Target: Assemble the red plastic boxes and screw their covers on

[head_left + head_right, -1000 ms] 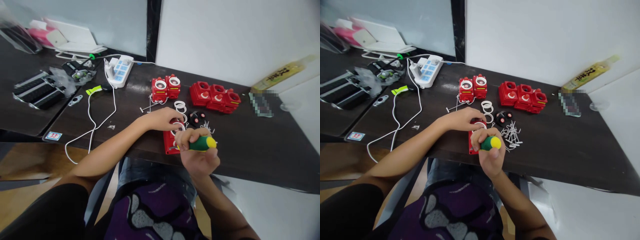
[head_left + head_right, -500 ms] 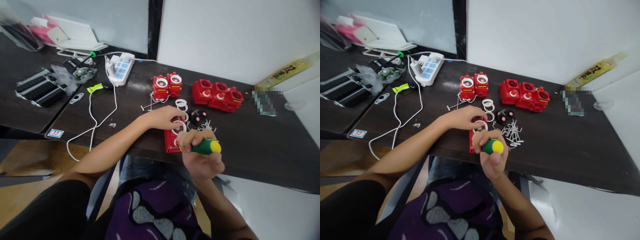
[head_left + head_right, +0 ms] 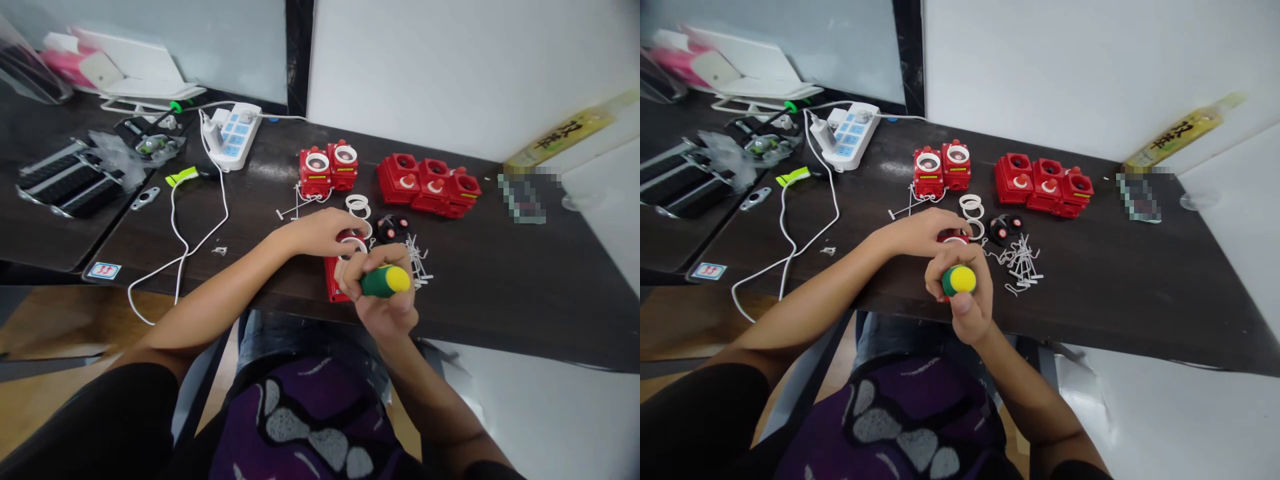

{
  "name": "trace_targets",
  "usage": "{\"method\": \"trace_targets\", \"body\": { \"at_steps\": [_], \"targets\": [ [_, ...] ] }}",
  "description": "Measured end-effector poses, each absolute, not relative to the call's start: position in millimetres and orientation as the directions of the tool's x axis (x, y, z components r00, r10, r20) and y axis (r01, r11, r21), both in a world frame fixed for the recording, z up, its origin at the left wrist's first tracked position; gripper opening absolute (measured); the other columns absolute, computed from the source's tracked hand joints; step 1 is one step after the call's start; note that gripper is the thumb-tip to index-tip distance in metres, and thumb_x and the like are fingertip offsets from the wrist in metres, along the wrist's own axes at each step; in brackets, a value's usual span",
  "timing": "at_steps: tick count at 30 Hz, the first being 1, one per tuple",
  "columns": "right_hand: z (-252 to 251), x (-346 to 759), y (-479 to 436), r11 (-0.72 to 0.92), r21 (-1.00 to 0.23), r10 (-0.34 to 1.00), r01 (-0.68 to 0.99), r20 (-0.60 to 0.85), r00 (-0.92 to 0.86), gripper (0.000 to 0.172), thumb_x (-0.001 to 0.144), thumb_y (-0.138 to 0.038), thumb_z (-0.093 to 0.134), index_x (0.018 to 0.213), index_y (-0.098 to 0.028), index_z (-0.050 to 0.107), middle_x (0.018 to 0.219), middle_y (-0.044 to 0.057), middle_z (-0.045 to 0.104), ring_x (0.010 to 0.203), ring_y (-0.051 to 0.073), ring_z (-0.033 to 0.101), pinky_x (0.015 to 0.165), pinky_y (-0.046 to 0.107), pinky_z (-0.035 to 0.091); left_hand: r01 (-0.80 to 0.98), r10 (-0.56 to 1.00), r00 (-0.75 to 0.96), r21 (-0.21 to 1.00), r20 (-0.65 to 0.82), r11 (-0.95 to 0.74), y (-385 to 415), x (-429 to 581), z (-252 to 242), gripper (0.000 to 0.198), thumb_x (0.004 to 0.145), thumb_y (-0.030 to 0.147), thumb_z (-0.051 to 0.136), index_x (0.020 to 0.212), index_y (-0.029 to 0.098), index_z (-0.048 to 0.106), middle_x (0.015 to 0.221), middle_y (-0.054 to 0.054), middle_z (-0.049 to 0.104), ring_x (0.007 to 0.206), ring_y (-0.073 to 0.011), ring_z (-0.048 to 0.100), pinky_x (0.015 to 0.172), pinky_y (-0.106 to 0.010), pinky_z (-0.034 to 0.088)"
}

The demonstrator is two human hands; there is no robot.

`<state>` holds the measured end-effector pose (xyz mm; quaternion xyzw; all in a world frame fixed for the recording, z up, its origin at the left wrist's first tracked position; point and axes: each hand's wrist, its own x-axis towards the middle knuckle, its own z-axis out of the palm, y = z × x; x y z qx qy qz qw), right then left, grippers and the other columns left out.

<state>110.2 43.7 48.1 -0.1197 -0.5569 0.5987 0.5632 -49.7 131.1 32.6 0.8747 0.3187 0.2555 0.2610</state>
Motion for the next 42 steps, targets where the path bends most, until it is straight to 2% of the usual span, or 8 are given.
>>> {"method": "trace_targets", "body": {
  "at_steps": [6, 11, 15, 19, 23, 28, 35, 42],
  "targets": [
    [42.2, 102.2, 49.2, 0.298, -0.786, 0.826, -0.542, 0.497, -0.267, 0.035, 0.096, -0.065, 0.055, 0.101, -0.033, 0.043, 0.055, -0.011, 0.046, 0.042, 0.011, 0.036, 0.044, 0.022, 0.036, 0.415, 0.699, 0.663, 0.646, 0.267, -0.641, 131.6, -49.4, 33.7, 0.023, 0.092, 0.024, 0.06, 0.109, 0.018, 0.074, 0.102, -0.007, 0.076, 0.085, -0.0179, 0.066, 0.079, -0.029, 0.047],
    [37.0, 107.0, 49.1, 0.344, -0.786, 0.773, -0.513, 0.548, -0.321, 0.031, 0.099, -0.06, 0.055, 0.105, -0.03, 0.056, 0.062, -0.006, 0.053, 0.046, 0.012, 0.044, 0.044, 0.025, 0.038, 0.406, 0.701, 0.657, 0.654, 0.276, -0.638, 133.8, -49.4, 30.3, 0.022, 0.09, 0.022, 0.061, 0.106, 0.016, 0.075, 0.101, -0.007, 0.075, 0.087, -0.018, 0.066, 0.08, -0.029, 0.047],
    [39.1, 118.4, 49.0, 0.311, -0.849, 0.793, -0.427, 0.48, -0.376, 0.038, 0.099, -0.06, 0.055, 0.102, -0.024, 0.068, 0.078, 0.003, 0.062, 0.06, 0.016, 0.056, 0.052, 0.033, 0.049, 0.396, 0.699, 0.66, 0.664, 0.274, -0.634, 134.7, -49.7, 29.8, 0.021, 0.09, 0.025, 0.062, 0.105, 0.016, 0.074, 0.098, -0.007, 0.074, 0.084, -0.0174, 0.064, 0.077, -0.029, 0.046],
    [46.5, 127.6, 44.6, 0.24, -0.865, 0.814, -0.44, 0.426, -0.394, 0.034, 0.099, -0.055, 0.058, 0.107, -0.024, 0.071, 0.082, 0.004, 0.065, 0.062, 0.018, 0.06, 0.054, 0.035, 0.052, 0.425, 0.712, 0.653, 0.653, 0.259, -0.627, 133.4, -48.9, 30.7, 0.019, 0.089, 0.023, 0.06, 0.103, 0.017, 0.072, 0.095, -0.006, 0.072, 0.083, -0.0172, 0.063, 0.078, -0.029, 0.046],
    [53.8, 129.7, 44.1, 0.162, -0.852, 0.862, -0.499, 0.368, -0.348, 0.027, 0.097, -0.049, 0.063, 0.116, -0.03, 0.06, 0.077, 0.0, 0.067, 0.058, 0.017, 0.059, 0.058, 0.035, 0.053, 0.458, 0.739, 0.62, 0.643, 0.264, -0.614, 131.5, -47.2, 29.6, 0.022, 0.088, 0.025, 0.061, 0.106, 0.018, 0.072, 0.104, -0.008, 0.068, 0.093, -0.0205, 0.063, 0.085, -0.032, 0.049],
    [57.9, 126.2, 48.1, 0.135, -0.858, 0.911, -0.495, 0.305, -0.28, 0.031, 0.092, -0.058, 0.063, 0.096, -0.029, 0.053, 0.064, -0.005, 0.06, 0.05, 0.014, 0.049, 0.054, 0.031, 0.048, 0.412, 0.719, 0.625, 0.655, 0.303, -0.634, 131.9, -44.9, 26.9, 0.019, 0.088, 0.023, 0.061, 0.103, 0.018, 0.07, 0.105, -0.008, 0.069, 0.095, -0.0214, 0.064, 0.09, -0.034, 0.05],
    [52.1, 122.2, 43.4, 0.218, -0.851, 0.908, -0.478, 0.357, -0.221, 0.04, 0.095, -0.07, 0.055, 0.096, -0.031, 0.051, 0.063, -0.007, 0.054, 0.045, 0.012, 0.04, 0.051, 0.03, 0.046, 0.348, 0.685, 0.647, 0.67, 0.335, -0.656, 133.5, -41.9, 22.5, 0.019, 0.089, 0.021, 0.057, 0.102, 0.019, 0.071, 0.104, -0.008, 0.075, 0.095, -0.021, 0.068, 0.089, -0.033, 0.05],
    [46.6, 122.5, 44.7, 0.284, -0.824, 0.849, -0.49, 0.454, -0.271, 0.031, 0.1, -0.059, 0.058, 0.105, -0.029, 0.063, 0.078, 0.0, 0.063, 0.055, 0.014, 0.054, 0.054, 0.033, 0.052, 0.297, 0.675, 0.651, 0.701, 0.347, -0.648, 135.1, -40.8, 20.2, 0.017, 0.091, 0.021, 0.058, 0.099, 0.016, 0.072, 0.1, -0.009, 0.074, 0.091, -0.0201, 0.068, 0.086, -0.033, 0.051]
  ]
}}
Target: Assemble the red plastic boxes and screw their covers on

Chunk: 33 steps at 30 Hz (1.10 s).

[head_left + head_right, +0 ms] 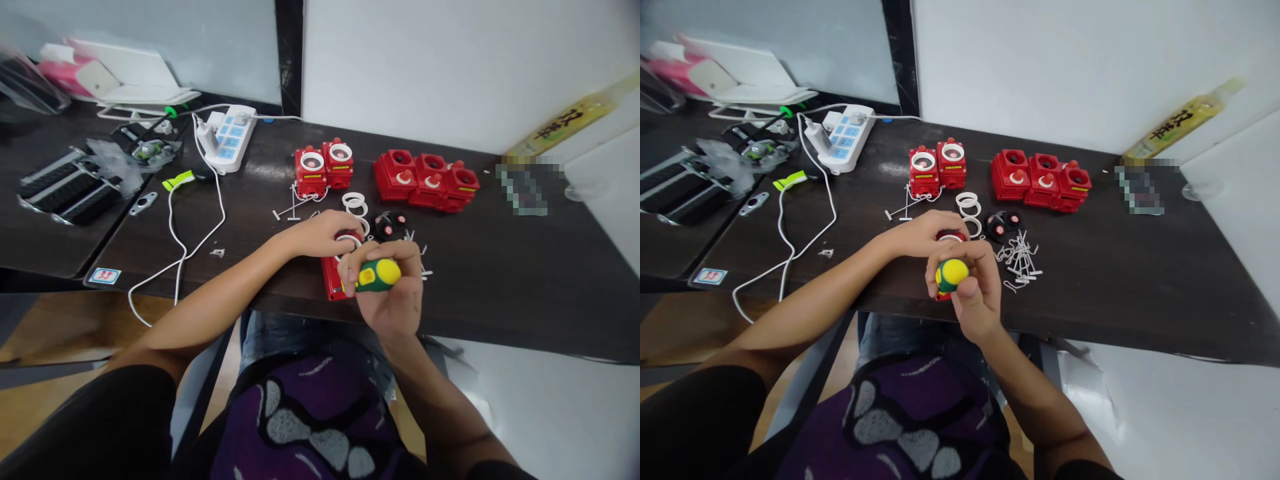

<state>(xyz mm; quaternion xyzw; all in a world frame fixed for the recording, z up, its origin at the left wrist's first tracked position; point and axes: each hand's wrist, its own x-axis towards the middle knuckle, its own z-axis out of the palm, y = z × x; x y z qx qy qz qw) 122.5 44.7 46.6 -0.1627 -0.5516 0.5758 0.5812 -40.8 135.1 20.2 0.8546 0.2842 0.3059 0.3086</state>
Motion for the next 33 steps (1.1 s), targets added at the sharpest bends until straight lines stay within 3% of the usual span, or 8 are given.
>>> {"method": "trace_targets", "body": {
  "at_steps": [8, 13, 16, 19, 24, 28, 31, 33],
  "targets": [
    [50.6, 127.3, 39.4, 0.225, -0.894, 0.814, -0.388, 0.391, -0.429, 0.033, 0.1, -0.055, 0.061, 0.109, -0.024, 0.07, 0.089, 0.006, 0.067, 0.073, 0.018, 0.063, 0.066, 0.037, 0.057, 0.318, 0.683, 0.649, 0.696, 0.335, -0.644, 137.1, -43.2, 19.7, 0.017, 0.09, 0.019, 0.06, 0.1, 0.016, 0.073, 0.103, -0.009, 0.075, 0.093, -0.0199, 0.068, 0.088, -0.034, 0.052],
    [50.3, 120.5, 44.0, 0.169, -0.856, 0.796, -0.488, 0.411, -0.445, 0.039, 0.107, -0.052, 0.046, 0.109, -0.022, 0.07, 0.078, 0.004, 0.065, 0.059, 0.015, 0.056, 0.052, 0.028, 0.047, 0.331, 0.687, 0.65, 0.693, 0.325, -0.64, 137.3, -42.4, 21.8, 0.012, 0.092, 0.022, 0.065, 0.099, 0.017, 0.073, 0.105, -0.008, 0.076, 0.097, -0.0201, 0.069, 0.091, -0.033, 0.053],
    [49.7, 114.7, 44.3, 0.158, -0.821, 0.819, -0.549, 0.42, -0.392, 0.026, 0.097, -0.048, 0.069, 0.114, -0.029, 0.062, 0.076, -0.001, 0.067, 0.052, 0.011, 0.05, 0.047, 0.022, 0.04, 0.352, 0.682, 0.659, 0.673, 0.316, -0.651, 137.0, -42.7, 24.5, 0.013, 0.094, 0.021, 0.064, 0.101, 0.015, 0.073, 0.106, -0.009, 0.075, 0.099, -0.0196, 0.069, 0.092, -0.031, 0.052],
    [47.6, 114.4, 43.3, 0.168, -0.816, 0.812, -0.553, 0.433, -0.392, 0.042, 0.081, -0.041, 0.089, 0.109, -0.031, 0.058, 0.08, -0.002, 0.07, 0.054, 0.01, 0.052, 0.048, 0.02, 0.04, 0.378, 0.686, 0.661, 0.655, 0.304, -0.654, 136.2, -43.1, 27.7, 0.013, 0.093, 0.019, 0.063, 0.1, 0.015, 0.073, 0.106, -0.009, 0.075, 0.098, -0.0194, 0.069, 0.092, -0.031, 0.052],
    [48.3, 126.6, 45.3, 0.181, -0.865, 0.752, -0.468, 0.428, -0.501, 0.035, 0.092, -0.052, 0.075, 0.115, -0.026, 0.068, 0.095, 0.006, 0.073, 0.075, 0.018, 0.066, 0.064, 0.031, 0.052, 0.382, 0.689, 0.661, 0.657, 0.297, -0.65, 136.0, -43.9, 27.1, 0.014, 0.092, 0.02, 0.062, 0.101, 0.015, 0.073, 0.109, -0.008, 0.075, 0.097, -0.019, 0.069, 0.09, -0.03, 0.052],
    [52.4, 130.9, 44.7, 0.281, -0.907, 0.732, -0.314, 0.414, -0.541, 0.041, 0.1, -0.057, 0.059, 0.107, -0.021, 0.076, 0.098, 0.01, 0.068, 0.099, 0.025, 0.065, 0.081, 0.038, 0.054, 0.42, 0.713, 0.645, 0.651, 0.275, -0.632, 136.8, -44.0, 24.0, 0.015, 0.092, 0.021, 0.064, 0.104, 0.018, 0.074, 0.11, -0.006, 0.076, 0.099, -0.0189, 0.07, 0.091, -0.03, 0.052],
    [51.7, 122.1, 41.5, 0.249, -0.892, 0.775, -0.376, 0.416, -0.475, 0.038, 0.1, -0.056, 0.06, 0.118, -0.024, 0.07, 0.091, 0.007, 0.069, 0.086, 0.021, 0.065, 0.068, 0.032, 0.053, 0.43, 0.719, 0.64, 0.649, 0.27, -0.627, 136.2, -43.2, 24.6, 0.015, 0.092, 0.023, 0.065, 0.102, 0.017, 0.074, 0.106, -0.007, 0.076, 0.097, -0.0205, 0.07, 0.09, -0.032, 0.052],
    [49.2, 113.7, 40.7, 0.238, -0.852, 0.794, -0.467, 0.447, -0.412, 0.044, 0.088, -0.055, 0.078, 0.121, -0.029, 0.064, 0.087, 0.002, 0.071, 0.074, 0.017, 0.064, 0.061, 0.027, 0.05, 0.429, 0.722, 0.637, 0.655, 0.269, -0.622, 135.2, -42.5, 25.5, 0.016, 0.09, 0.024, 0.067, 0.101, 0.016, 0.075, 0.105, -0.008, 0.077, 0.096, -0.0214, 0.071, 0.09, -0.033, 0.053]
  ]
}}
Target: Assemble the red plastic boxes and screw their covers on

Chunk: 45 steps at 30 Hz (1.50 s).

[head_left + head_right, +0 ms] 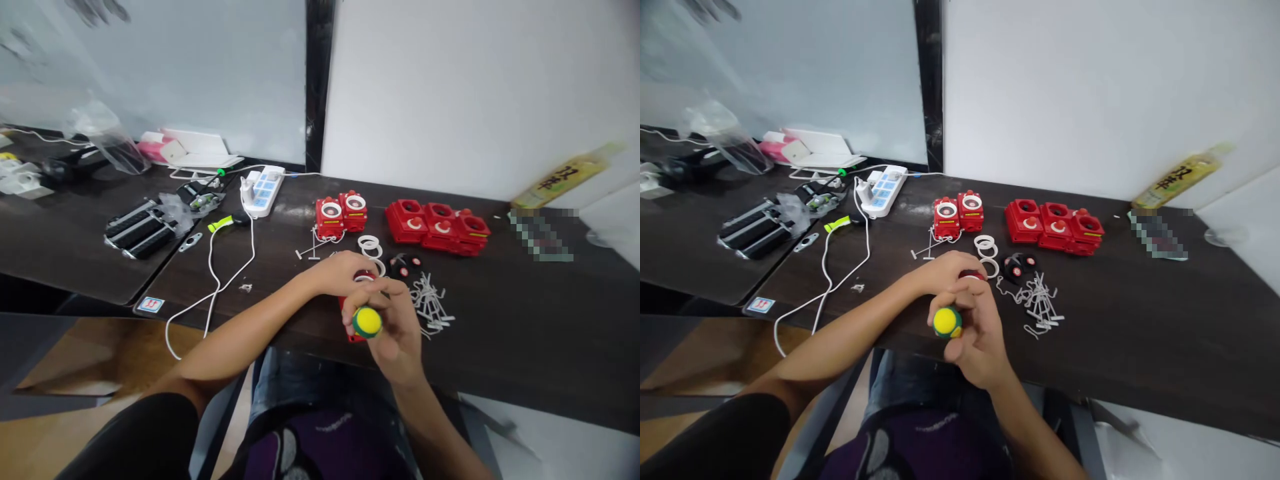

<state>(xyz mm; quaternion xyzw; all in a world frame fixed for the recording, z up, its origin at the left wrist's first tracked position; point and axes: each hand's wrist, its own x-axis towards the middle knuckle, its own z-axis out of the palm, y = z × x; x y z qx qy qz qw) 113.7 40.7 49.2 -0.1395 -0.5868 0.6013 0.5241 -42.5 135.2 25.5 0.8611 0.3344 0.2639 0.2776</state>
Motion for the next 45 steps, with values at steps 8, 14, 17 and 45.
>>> {"method": "trace_targets", "body": {
  "at_steps": [8, 14, 17, 45],
  "targets": [
    [43.3, 121.7, 55.8, 0.135, -0.853, 0.763, -0.504, 0.414, -0.497, 0.035, 0.094, -0.054, 0.072, 0.11, -0.023, 0.07, 0.085, 0.004, 0.073, 0.065, 0.015, 0.065, 0.058, 0.029, 0.052, 0.436, 0.773, 0.58, 0.703, 0.259, -0.562, 130.6, -40.1, 25.5, 0.02, 0.09, 0.022, 0.065, 0.106, 0.019, 0.076, 0.104, -0.004, 0.079, 0.094, -0.019, 0.072, 0.087, -0.03, 0.053],
    [53.3, 136.7, 60.4, 0.059, -0.919, 0.786, -0.389, 0.283, -0.55, 0.034, 0.104, -0.052, 0.055, 0.108, -0.021, 0.069, 0.093, 0.007, 0.068, 0.074, 0.017, 0.064, 0.067, 0.033, 0.052, 0.449, 0.773, 0.572, 0.684, 0.274, -0.575, 131.5, -36.7, 23.5, 0.016, 0.085, 0.023, 0.068, 0.099, 0.019, 0.076, 0.094, -0.003, 0.078, 0.085, -0.0182, 0.07, 0.08, -0.029, 0.05],
    [51.0, 128.5, 59.4, 0.065, -0.864, 0.806, -0.499, 0.341, -0.484, 0.036, 0.096, -0.054, 0.069, 0.117, -0.026, 0.061, 0.087, 0.002, 0.068, 0.064, 0.014, 0.058, 0.059, 0.028, 0.049, 0.453, 0.784, 0.548, 0.683, 0.294, -0.573, 130.4, -34.6, 22.7, 0.014, 0.086, 0.027, 0.068, 0.093, 0.019, 0.077, 0.086, -0.001, 0.075, 0.079, -0.0159, 0.066, 0.073, -0.026, 0.046],
    [52.7, 137.0, 62.4, 0.08, -0.902, 0.823, -0.425, 0.3, -0.483, 0.04, 0.097, -0.06, 0.063, 0.103, -0.021, 0.069, 0.085, 0.006, 0.068, 0.07, 0.018, 0.065, 0.063, 0.034, 0.056, 0.416, 0.791, 0.543, 0.728, 0.281, -0.545, 126.9, -35.5, 29.8, 0.018, 0.086, 0.025, 0.068, 0.1, 0.019, 0.077, 0.093, -0.002, 0.078, 0.083, -0.0164, 0.07, 0.078, -0.026, 0.049]
  ]
}}
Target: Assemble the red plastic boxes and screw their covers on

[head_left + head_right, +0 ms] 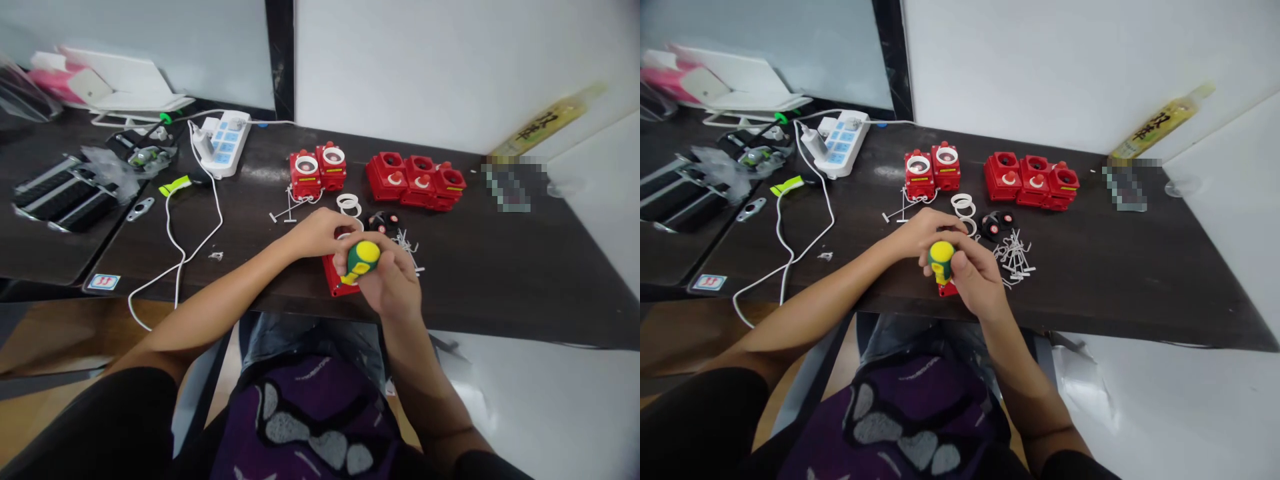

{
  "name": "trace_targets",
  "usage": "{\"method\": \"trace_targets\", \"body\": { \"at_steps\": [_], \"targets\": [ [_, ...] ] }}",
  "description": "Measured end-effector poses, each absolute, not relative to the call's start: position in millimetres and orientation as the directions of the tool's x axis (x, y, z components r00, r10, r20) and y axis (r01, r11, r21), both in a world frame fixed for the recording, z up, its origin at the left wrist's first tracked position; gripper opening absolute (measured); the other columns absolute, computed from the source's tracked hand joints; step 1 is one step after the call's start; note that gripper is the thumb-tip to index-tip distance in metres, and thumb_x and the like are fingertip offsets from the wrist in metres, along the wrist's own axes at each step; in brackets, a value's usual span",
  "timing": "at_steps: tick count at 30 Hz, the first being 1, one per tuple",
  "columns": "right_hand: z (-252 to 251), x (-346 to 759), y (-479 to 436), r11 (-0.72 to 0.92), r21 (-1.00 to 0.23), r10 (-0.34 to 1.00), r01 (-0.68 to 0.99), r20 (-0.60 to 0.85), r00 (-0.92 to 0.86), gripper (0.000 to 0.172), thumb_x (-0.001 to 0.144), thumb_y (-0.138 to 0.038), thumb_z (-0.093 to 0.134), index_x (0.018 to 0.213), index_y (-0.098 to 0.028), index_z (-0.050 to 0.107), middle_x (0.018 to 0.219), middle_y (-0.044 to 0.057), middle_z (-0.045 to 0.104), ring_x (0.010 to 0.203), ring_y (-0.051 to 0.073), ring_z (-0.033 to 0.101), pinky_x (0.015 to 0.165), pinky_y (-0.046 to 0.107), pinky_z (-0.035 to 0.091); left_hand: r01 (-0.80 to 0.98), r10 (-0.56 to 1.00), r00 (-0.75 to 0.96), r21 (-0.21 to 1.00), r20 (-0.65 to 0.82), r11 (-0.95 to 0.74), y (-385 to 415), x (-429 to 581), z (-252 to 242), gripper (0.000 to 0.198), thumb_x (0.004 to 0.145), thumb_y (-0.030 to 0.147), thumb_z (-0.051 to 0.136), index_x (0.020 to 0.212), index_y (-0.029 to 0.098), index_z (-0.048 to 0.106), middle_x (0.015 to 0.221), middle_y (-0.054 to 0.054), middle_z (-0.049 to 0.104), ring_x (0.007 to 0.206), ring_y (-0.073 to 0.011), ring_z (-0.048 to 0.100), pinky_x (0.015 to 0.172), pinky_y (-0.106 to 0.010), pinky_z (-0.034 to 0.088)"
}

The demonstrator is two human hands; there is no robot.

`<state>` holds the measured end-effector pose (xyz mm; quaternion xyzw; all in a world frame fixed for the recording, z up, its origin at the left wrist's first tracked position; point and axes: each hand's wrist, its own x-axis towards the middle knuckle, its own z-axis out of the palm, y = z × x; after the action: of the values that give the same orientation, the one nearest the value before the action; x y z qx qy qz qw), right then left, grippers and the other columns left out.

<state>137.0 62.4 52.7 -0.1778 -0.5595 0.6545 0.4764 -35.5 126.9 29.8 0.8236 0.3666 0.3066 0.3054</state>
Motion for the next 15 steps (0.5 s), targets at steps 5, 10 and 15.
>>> {"method": "trace_targets", "body": {
  "at_steps": [5, 10, 15],
  "targets": [
    [47.4, 131.8, 58.6, 0.109, -0.857, 0.872, -0.503, 0.325, -0.366, 0.053, 0.081, -0.059, 0.084, 0.115, -0.03, 0.056, 0.074, -0.003, 0.064, 0.057, 0.013, 0.053, 0.049, 0.024, 0.044, 0.453, 0.806, 0.534, 0.719, 0.254, -0.527, 125.3, -32.8, 32.4, 0.018, 0.092, 0.029, 0.065, 0.101, 0.02, 0.078, 0.087, -0.001, 0.077, 0.077, -0.0148, 0.069, 0.069, -0.024, 0.046],
    [40.3, 135.8, 62.8, 0.118, -0.876, 0.817, -0.468, 0.353, -0.456, 0.04, 0.081, -0.054, 0.085, 0.103, -0.027, 0.065, 0.083, 0.002, 0.069, 0.068, 0.017, 0.062, 0.06, 0.03, 0.052, 0.461, 0.783, 0.548, 0.675, 0.293, -0.575, 127.7, -33.3, 25.5, 0.019, 0.093, 0.028, 0.063, 0.104, 0.021, 0.076, 0.1, -0.003, 0.08, 0.088, -0.0178, 0.072, 0.08, -0.027, 0.05],
    [46.6, 138.6, 63.5, 0.083, -0.913, 0.797, -0.399, 0.301, -0.523, 0.044, 0.1, -0.061, 0.057, 0.115, -0.022, 0.069, 0.085, 0.006, 0.068, 0.074, 0.021, 0.064, 0.069, 0.038, 0.055, 0.491, 0.785, 0.564, 0.659, 0.258, -0.569, 129.9, -35.0, 21.6, 0.019, 0.093, 0.03, 0.063, 0.103, 0.022, 0.077, 0.1, -0.003, 0.079, 0.091, -0.0193, 0.073, 0.08, -0.028, 0.05]
  ]
}}
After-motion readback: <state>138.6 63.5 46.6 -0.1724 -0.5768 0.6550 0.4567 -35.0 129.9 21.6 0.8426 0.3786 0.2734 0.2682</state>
